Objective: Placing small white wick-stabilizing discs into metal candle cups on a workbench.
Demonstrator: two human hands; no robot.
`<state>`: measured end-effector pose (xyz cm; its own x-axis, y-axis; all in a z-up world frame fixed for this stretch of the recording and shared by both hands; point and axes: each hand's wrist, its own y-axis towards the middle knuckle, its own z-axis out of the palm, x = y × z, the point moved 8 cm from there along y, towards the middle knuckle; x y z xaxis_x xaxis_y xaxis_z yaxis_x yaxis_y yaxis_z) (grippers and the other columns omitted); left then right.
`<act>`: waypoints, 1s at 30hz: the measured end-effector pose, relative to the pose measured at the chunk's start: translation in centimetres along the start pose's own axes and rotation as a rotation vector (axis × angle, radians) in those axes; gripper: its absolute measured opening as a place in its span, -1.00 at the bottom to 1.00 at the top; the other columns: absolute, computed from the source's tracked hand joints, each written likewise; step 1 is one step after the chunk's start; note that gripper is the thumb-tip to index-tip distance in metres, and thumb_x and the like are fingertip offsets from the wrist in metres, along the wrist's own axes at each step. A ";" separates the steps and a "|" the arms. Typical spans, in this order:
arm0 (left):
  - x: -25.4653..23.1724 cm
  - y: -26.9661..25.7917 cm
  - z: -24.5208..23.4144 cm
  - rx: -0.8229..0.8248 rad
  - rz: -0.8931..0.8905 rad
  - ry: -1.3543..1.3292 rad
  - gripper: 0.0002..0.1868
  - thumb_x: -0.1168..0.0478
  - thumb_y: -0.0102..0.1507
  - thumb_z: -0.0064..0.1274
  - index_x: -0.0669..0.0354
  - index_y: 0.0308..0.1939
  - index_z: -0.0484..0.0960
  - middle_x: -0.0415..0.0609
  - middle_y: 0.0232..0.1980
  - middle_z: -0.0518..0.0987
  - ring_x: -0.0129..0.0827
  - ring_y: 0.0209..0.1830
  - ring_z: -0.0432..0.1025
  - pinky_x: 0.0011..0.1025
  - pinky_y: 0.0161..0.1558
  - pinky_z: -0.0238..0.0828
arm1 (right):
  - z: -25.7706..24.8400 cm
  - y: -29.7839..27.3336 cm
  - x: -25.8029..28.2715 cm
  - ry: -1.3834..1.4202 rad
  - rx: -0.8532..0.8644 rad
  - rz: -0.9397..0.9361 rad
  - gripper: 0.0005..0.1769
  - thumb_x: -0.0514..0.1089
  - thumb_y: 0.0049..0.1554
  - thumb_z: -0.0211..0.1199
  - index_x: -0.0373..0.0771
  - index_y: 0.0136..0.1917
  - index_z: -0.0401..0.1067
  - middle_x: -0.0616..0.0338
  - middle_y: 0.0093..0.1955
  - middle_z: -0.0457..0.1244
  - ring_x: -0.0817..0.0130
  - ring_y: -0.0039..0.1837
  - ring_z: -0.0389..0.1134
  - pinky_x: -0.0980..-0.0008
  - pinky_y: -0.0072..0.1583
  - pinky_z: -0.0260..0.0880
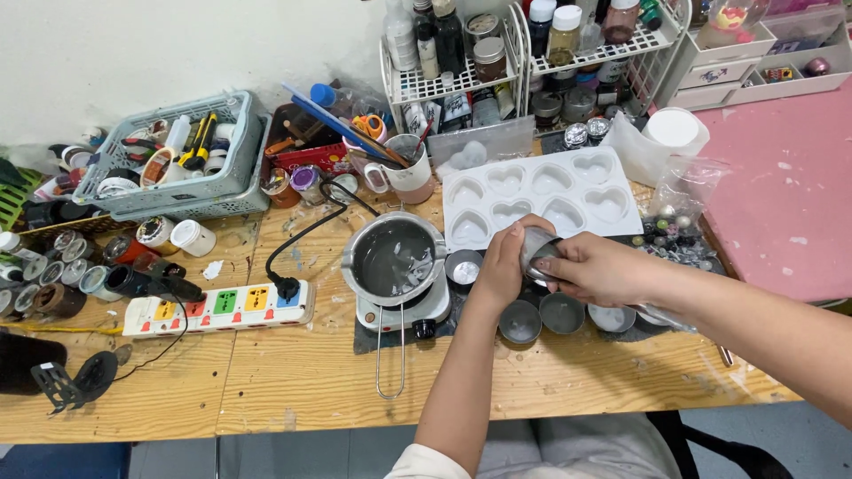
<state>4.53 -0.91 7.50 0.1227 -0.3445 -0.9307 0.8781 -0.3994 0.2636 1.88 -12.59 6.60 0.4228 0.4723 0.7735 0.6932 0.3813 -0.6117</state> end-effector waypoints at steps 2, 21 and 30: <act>0.4 0.0 0.3 -0.011 -0.036 -0.027 -0.46 -0.03 0.49 -0.54 0.25 -0.02 0.52 -0.03 -0.30 0.59 -0.37 -0.41 0.47 -0.42 -0.28 0.44 | -0.4 0.3 0.0 -0.036 -0.022 -0.032 -0.53 0.09 0.31 0.08 -0.33 -0.22 0.43 0.25 -0.53 0.04 0.41 -0.49 -0.06 0.31 -0.40 -0.11; 13.1 1.3 -5.2 -0.630 -0.387 -0.333 -0.54 -0.16 0.48 -0.48 0.03 -0.24 0.35 -0.19 -0.42 0.40 -0.53 -0.54 0.31 -0.54 -0.55 0.23 | 0.2 1.0 8.8 -0.262 -0.060 -0.257 -0.58 0.10 0.30 0.01 -0.26 -0.10 0.45 0.24 -0.43 0.17 0.46 -0.46 0.13 0.35 -0.41 0.14; 13.3 1.8 -4.8 -0.415 -0.085 -0.347 -0.61 -0.01 0.47 -0.30 -0.05 0.35 0.28 -0.33 0.13 0.45 -0.74 0.04 0.42 -0.56 -0.05 0.43 | 8.5 1.5 18.9 -1.167 -0.490 -0.620 -0.47 0.34 0.26 0.05 -0.16 -0.04 0.48 -0.01 -0.15 0.41 -0.08 -0.06 0.44 -0.03 -0.04 0.43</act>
<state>9.93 -2.11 -5.67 -0.0544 -0.6139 -0.7875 0.9957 -0.0929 0.0037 5.94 3.64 18.88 -0.5750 0.8017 0.1635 0.8176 0.5704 0.0788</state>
